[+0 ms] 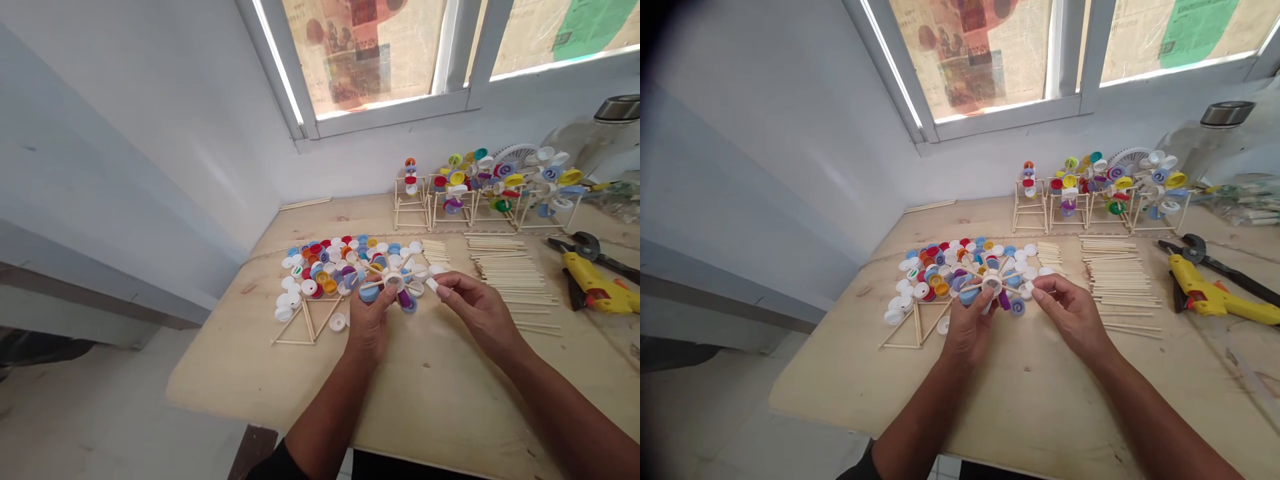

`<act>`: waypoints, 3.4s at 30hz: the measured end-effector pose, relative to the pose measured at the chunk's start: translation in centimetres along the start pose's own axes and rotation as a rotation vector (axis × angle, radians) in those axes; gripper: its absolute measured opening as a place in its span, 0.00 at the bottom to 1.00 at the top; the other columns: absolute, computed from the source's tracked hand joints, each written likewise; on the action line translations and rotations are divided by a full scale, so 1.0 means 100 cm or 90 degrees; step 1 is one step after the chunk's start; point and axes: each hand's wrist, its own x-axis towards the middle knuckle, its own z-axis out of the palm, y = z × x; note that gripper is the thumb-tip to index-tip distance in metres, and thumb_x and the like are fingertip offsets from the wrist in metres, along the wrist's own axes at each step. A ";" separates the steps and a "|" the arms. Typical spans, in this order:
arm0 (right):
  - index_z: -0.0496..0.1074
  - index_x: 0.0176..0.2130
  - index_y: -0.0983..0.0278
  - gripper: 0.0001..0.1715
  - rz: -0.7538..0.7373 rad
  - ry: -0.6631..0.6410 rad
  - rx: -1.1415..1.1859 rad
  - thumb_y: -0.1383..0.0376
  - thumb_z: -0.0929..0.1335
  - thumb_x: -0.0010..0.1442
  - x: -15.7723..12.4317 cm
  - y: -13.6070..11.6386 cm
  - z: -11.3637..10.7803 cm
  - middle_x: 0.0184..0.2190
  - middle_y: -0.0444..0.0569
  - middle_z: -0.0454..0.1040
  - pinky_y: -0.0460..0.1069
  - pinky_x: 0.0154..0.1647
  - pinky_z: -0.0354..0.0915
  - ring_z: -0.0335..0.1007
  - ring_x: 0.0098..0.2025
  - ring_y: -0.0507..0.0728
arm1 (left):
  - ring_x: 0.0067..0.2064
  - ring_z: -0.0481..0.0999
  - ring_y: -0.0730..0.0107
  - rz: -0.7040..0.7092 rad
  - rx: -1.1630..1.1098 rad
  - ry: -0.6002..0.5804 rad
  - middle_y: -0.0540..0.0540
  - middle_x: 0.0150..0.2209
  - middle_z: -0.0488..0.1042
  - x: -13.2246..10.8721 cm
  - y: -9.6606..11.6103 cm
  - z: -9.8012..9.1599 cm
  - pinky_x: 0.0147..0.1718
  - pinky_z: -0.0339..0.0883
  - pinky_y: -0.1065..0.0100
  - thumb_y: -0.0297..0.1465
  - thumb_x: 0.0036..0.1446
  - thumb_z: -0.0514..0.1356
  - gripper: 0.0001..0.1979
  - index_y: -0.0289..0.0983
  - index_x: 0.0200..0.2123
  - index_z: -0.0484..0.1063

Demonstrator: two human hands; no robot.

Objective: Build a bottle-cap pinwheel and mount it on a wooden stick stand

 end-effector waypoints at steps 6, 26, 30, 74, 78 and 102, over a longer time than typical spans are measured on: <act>0.75 0.35 0.60 0.10 -0.081 -0.005 -0.057 0.56 0.70 0.57 0.000 0.010 -0.002 0.38 0.48 0.74 0.49 0.40 0.66 0.70 0.42 0.56 | 0.30 0.73 0.74 -0.012 0.009 0.002 0.52 0.28 0.75 -0.003 -0.001 0.003 0.36 0.64 0.69 0.29 0.33 0.75 0.21 0.37 0.33 0.73; 0.75 0.37 0.60 0.09 -0.198 -0.023 -0.187 0.59 0.68 0.60 -0.002 0.006 0.004 0.35 0.48 0.76 0.49 0.36 0.67 0.71 0.38 0.55 | 0.30 0.73 0.73 -0.025 0.067 -0.009 0.52 0.28 0.74 -0.001 -0.009 -0.002 0.36 0.65 0.68 0.32 0.31 0.76 0.23 0.37 0.33 0.73; 0.76 0.36 0.60 0.12 -0.138 -0.059 -0.163 0.57 0.66 0.61 -0.001 0.004 0.002 0.36 0.49 0.77 0.51 0.41 0.67 0.72 0.41 0.57 | 0.32 0.74 0.72 -0.023 0.071 -0.010 0.51 0.29 0.75 -0.001 -0.009 -0.002 0.37 0.65 0.68 0.33 0.32 0.75 0.22 0.37 0.33 0.73; 0.73 0.44 0.60 0.11 -0.257 -0.045 -0.306 0.63 0.66 0.60 -0.005 0.014 0.009 0.41 0.52 0.77 0.53 0.38 0.69 0.72 0.42 0.59 | 0.31 0.73 0.73 -0.006 0.061 0.000 0.51 0.27 0.74 0.000 -0.007 0.001 0.36 0.64 0.70 0.33 0.33 0.75 0.19 0.35 0.31 0.75; 0.73 0.43 0.60 0.11 -0.260 -0.039 -0.310 0.63 0.66 0.60 -0.005 0.014 0.010 0.41 0.51 0.77 0.53 0.37 0.69 0.72 0.42 0.59 | 0.30 0.72 0.74 -0.007 0.064 0.001 0.51 0.27 0.74 -0.001 -0.006 0.001 0.35 0.64 0.71 0.33 0.32 0.75 0.20 0.35 0.30 0.75; 0.72 0.41 0.61 0.07 -0.312 0.051 -0.366 0.65 0.65 0.61 -0.010 0.016 0.020 0.38 0.51 0.78 0.53 0.36 0.68 0.73 0.39 0.58 | 0.30 0.71 0.76 -0.007 0.057 -0.005 0.53 0.28 0.74 -0.001 -0.011 -0.001 0.36 0.62 0.71 0.32 0.33 0.75 0.21 0.35 0.33 0.74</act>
